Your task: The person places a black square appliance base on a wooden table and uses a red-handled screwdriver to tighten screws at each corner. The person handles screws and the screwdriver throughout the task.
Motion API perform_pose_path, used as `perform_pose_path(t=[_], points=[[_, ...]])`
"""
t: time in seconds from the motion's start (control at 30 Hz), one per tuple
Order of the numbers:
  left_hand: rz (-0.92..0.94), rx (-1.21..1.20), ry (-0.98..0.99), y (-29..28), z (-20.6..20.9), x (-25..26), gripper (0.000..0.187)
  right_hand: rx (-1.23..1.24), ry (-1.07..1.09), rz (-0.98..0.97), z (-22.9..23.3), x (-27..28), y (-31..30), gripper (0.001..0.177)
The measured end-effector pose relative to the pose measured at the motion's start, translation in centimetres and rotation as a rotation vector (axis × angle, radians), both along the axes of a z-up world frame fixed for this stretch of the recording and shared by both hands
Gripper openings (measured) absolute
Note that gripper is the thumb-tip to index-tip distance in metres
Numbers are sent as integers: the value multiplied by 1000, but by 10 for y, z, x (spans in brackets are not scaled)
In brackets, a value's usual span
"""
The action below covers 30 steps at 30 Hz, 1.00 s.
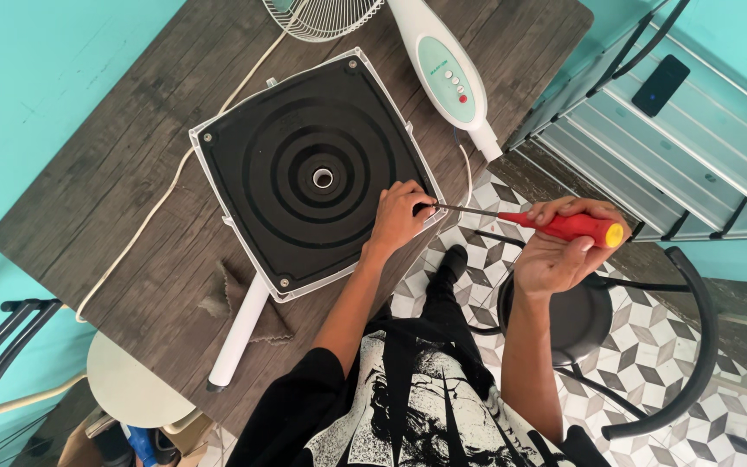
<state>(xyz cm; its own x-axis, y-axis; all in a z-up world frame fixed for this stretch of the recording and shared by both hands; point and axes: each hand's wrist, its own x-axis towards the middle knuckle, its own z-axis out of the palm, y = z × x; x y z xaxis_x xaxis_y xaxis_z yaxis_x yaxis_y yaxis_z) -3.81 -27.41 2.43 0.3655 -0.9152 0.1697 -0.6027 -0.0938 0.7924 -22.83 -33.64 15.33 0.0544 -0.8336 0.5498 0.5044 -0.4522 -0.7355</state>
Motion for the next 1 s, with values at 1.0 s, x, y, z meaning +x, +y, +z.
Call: perform_pose_path(t=[1.0], points=[[19, -1, -9, 3, 2, -3, 13, -24, 142, 228, 34, 34, 10, 42]])
